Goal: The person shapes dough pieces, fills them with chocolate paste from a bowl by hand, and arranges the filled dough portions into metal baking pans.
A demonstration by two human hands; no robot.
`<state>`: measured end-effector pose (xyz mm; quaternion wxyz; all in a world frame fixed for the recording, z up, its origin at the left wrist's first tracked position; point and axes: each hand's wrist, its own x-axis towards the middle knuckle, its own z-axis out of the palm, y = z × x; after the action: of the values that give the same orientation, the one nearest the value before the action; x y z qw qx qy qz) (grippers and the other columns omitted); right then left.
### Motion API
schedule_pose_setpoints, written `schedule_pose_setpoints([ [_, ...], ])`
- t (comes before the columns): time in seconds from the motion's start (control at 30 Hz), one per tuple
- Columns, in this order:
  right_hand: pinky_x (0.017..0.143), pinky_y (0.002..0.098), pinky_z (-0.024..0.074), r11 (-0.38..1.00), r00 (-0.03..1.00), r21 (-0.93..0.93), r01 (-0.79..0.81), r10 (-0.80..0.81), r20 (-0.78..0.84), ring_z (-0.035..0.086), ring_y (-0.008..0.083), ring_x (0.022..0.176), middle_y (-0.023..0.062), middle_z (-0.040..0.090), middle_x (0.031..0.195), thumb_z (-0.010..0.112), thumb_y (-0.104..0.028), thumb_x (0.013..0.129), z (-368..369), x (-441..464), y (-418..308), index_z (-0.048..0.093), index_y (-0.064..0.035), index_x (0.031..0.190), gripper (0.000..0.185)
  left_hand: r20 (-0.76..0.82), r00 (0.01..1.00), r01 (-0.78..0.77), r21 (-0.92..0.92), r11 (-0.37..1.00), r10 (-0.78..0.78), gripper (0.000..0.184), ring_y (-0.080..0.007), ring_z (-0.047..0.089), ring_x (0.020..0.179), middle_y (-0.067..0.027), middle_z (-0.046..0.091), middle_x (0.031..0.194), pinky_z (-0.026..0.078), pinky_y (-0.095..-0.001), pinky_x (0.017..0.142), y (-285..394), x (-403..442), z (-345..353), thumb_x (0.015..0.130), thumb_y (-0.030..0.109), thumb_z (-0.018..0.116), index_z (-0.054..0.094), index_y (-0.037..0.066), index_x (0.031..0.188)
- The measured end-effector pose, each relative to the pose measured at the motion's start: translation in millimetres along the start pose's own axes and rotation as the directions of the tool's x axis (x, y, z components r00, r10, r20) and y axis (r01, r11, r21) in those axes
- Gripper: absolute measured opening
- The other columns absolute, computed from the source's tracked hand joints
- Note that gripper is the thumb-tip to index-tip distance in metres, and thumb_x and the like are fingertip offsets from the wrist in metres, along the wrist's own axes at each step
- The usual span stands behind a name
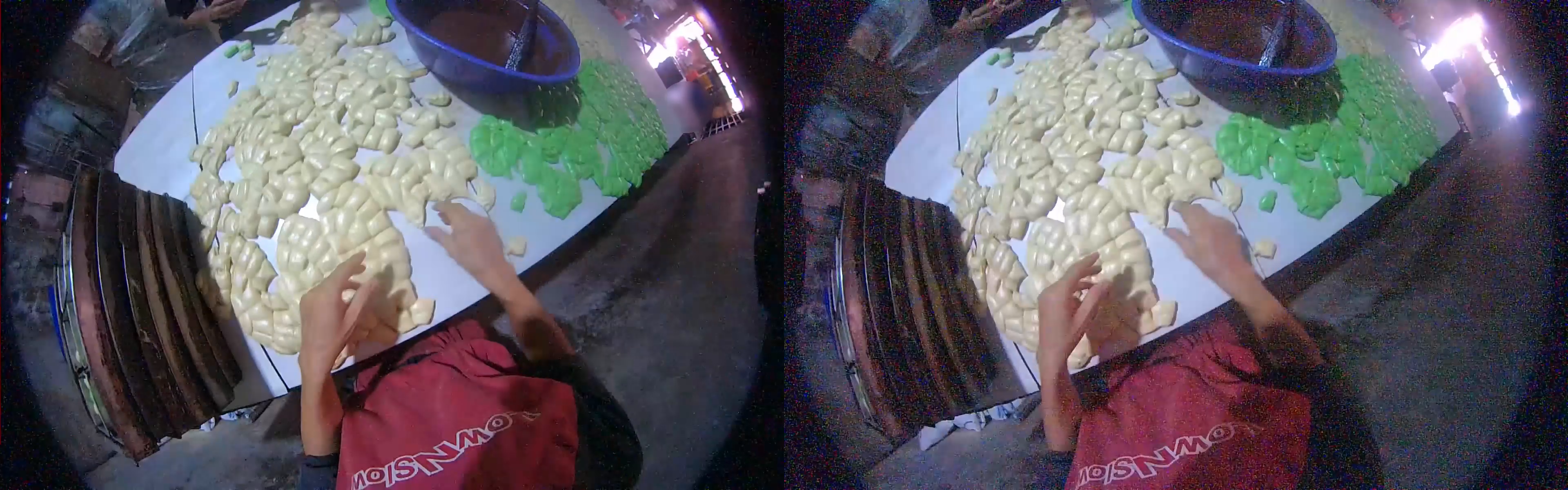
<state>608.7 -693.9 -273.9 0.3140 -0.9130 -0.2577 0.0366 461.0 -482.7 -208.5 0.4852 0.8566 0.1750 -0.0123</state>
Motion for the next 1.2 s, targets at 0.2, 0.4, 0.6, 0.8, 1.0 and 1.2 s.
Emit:
schedule_pose_setpoints([
  [0.2,0.060,0.0393,0.0536,0.947,0.959,-0.156,0.282,-0.276,0.056,0.064,0.0279,0.078,0.0113,0.058,0.094,0.065,-0.024,0.082,17.1,26.2,-7.6,0.058,-0.0073,0.113,0.036,-0.161,0.946,-0.215,0.339,0.916,0.282,0.028,-0.0288,0.068,0.079,-0.0112,0.070,0.098,0.054,-0.0356,0.068,-2.3,56.9,35.7,0.086,0.020,0.069,0.066,0.010,0.112],
  [0.4,0.068,0.0408,0.0527,0.957,0.957,-0.013,0.290,-0.290,-0.023,0.064,0.0298,0.076,0.0104,0.063,0.089,0.064,-0.023,0.085,-6.3,9.6,16.2,0.064,-0.0069,0.100,0.023,-0.191,0.925,-0.264,0.299,0.917,0.329,0.023,-0.0204,0.068,0.076,-0.0080,0.069,0.098,0.054,-0.0301,0.066,-4.9,79.1,58.3,0.083,0.015,0.072,0.067,0.013,0.106],
  [0.6,0.082,0.0398,0.0494,0.987,0.973,-0.143,-0.078,0.045,-0.225,0.061,0.0340,0.096,0.0146,0.063,0.109,0.070,-0.027,0.082,-45.1,13.9,59.9,0.063,-0.0051,0.114,0.039,-0.204,0.890,-0.338,0.304,0.891,0.407,0.022,-0.0215,0.069,0.085,-0.0073,0.068,0.104,0.055,-0.0312,0.069,22.2,95.7,77.1,0.081,0.006,0.070,0.069,0.013,0.102],
  [0.8,0.063,0.0289,0.0484,0.843,0.955,0.456,-0.284,0.289,0.062,0.060,0.0188,0.068,0.0065,0.066,0.085,0.063,-0.015,0.085,-53.9,28.4,69.4,0.066,-0.0018,0.103,0.023,-0.032,0.808,-0.552,0.303,0.776,0.588,0.032,-0.0327,0.063,0.102,-0.0132,0.062,0.120,0.052,-0.0380,0.080,33.6,135.9,117.7,0.078,0.011,0.072,0.068,0.017,0.109],
  [1.0,0.049,0.0240,0.0397,0.232,0.893,0.894,-0.382,0.342,0.293,0.054,0.0095,0.059,0.0059,0.060,0.076,0.060,-0.020,0.084,-77.2,0.7,79.3,0.063,-0.0002,0.094,0.023,0.171,0.724,-0.682,0.321,0.657,0.668,0.039,-0.0336,0.049,0.121,-0.0129,0.052,0.132,0.043,-0.0445,0.093,54.7,152.0,136.3,0.079,0.022,0.072,0.063,0.020,0.117],
  [1.2,0.052,0.0363,0.0436,-0.250,0.985,0.962,-0.105,0.105,0.135,0.055,0.0245,0.060,0.0109,0.053,0.072,0.060,-0.029,0.082,-102.0,-27.4,88.1,0.054,-0.0042,0.087,0.026,0.197,0.753,-0.656,0.145,0.741,0.628,0.035,-0.0304,0.061,0.100,-0.0105,0.064,0.112,0.048,-0.0405,0.085,41.4,134.9,119.3,0.076,0.018,0.074,0.067,0.012,0.110],
])
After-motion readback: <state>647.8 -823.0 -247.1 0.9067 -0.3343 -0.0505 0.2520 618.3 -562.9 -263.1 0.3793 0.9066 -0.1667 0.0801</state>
